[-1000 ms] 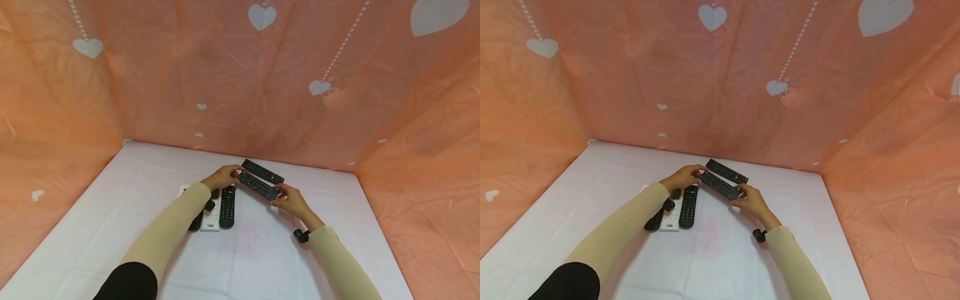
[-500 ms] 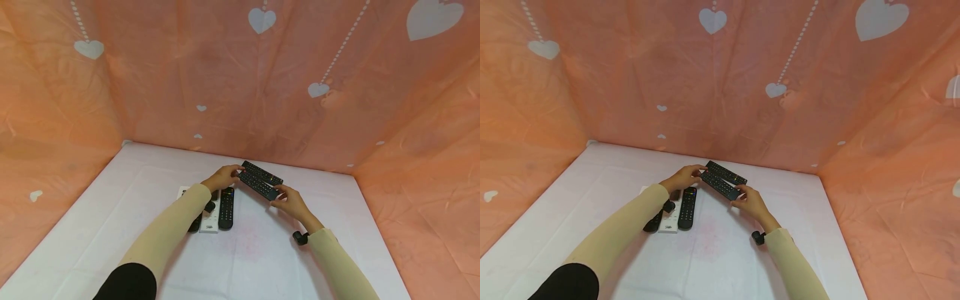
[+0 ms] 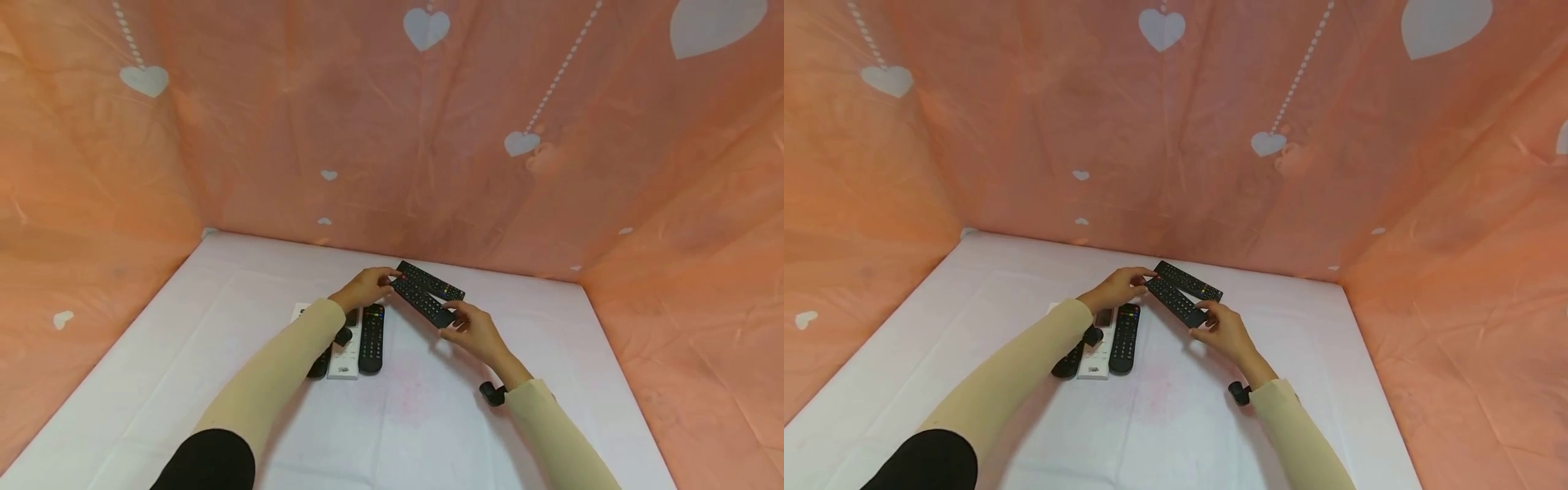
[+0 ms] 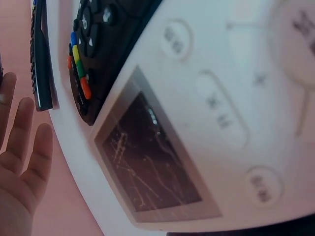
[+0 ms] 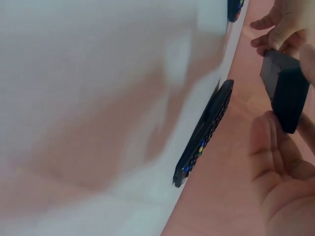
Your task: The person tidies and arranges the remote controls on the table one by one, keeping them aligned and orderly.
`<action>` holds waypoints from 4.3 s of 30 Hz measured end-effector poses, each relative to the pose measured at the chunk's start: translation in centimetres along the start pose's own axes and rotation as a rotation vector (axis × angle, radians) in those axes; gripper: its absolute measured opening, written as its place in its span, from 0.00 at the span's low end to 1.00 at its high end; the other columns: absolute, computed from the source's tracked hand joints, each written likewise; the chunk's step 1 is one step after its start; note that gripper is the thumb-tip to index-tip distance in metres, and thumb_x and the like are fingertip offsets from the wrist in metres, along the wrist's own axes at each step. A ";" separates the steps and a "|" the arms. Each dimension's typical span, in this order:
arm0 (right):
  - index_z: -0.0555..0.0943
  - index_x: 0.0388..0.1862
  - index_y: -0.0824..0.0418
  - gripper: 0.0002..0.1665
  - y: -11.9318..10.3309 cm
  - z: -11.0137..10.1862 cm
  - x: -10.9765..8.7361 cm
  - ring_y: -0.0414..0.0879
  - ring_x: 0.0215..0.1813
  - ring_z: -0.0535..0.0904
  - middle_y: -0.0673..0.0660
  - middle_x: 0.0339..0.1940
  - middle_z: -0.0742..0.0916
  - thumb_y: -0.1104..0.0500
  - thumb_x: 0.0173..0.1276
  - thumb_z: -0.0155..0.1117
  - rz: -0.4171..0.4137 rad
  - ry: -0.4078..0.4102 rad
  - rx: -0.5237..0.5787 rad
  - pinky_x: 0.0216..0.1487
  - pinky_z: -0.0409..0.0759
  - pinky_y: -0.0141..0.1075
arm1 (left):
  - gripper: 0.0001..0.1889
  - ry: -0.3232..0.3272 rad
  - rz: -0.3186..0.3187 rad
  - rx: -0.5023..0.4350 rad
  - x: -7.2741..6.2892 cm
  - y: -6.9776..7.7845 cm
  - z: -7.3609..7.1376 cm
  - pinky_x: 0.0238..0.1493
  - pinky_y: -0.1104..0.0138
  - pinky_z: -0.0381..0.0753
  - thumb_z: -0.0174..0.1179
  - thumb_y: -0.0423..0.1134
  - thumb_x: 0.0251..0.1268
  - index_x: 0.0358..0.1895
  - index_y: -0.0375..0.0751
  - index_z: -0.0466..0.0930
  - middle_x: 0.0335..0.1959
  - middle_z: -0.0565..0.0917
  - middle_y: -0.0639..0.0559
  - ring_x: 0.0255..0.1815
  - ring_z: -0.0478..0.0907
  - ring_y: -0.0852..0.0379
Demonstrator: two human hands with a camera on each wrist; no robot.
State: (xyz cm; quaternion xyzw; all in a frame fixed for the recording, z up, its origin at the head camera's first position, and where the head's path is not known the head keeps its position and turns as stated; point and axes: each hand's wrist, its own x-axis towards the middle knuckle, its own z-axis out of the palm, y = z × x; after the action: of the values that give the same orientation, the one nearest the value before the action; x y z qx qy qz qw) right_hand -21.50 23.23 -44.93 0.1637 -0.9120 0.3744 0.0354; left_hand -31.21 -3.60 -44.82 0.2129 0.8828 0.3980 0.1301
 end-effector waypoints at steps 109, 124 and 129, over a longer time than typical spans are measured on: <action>0.79 0.48 0.61 0.22 -3.8 6.3 -2.7 0.35 0.30 0.80 0.52 0.28 0.87 0.65 0.54 0.73 -0.088 -0.225 0.006 0.33 0.80 0.28 | 0.10 -0.063 0.018 0.131 -0.6 -1.0 0.8 0.42 0.66 0.77 0.63 0.35 0.61 0.45 0.44 0.85 0.35 0.83 0.52 0.37 0.77 0.59; 0.79 0.49 0.60 0.22 -3.9 6.9 -2.3 0.36 0.30 0.79 0.50 0.28 0.86 0.63 0.54 0.73 -0.064 -0.263 0.000 0.34 0.79 0.29 | 0.09 -0.072 -0.020 0.140 -0.8 -1.3 0.7 0.43 0.66 0.75 0.63 0.34 0.61 0.45 0.44 0.84 0.34 0.82 0.53 0.36 0.75 0.60; 0.79 0.48 0.59 0.22 -3.8 7.1 -2.3 0.35 0.29 0.79 0.49 0.28 0.85 0.63 0.54 0.74 -0.072 -0.262 -0.011 0.33 0.79 0.29 | 0.09 -0.077 -0.021 0.143 -0.9 -1.3 0.7 0.42 0.67 0.76 0.63 0.34 0.61 0.45 0.44 0.84 0.34 0.82 0.52 0.36 0.75 0.60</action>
State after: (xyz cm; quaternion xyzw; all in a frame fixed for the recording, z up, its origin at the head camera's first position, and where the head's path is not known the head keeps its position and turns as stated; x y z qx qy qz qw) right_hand -17.70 16.42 -47.88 0.2438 -0.9044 0.3431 -0.0698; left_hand -30.49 -4.38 -46.17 0.2272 0.9055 0.3242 0.1525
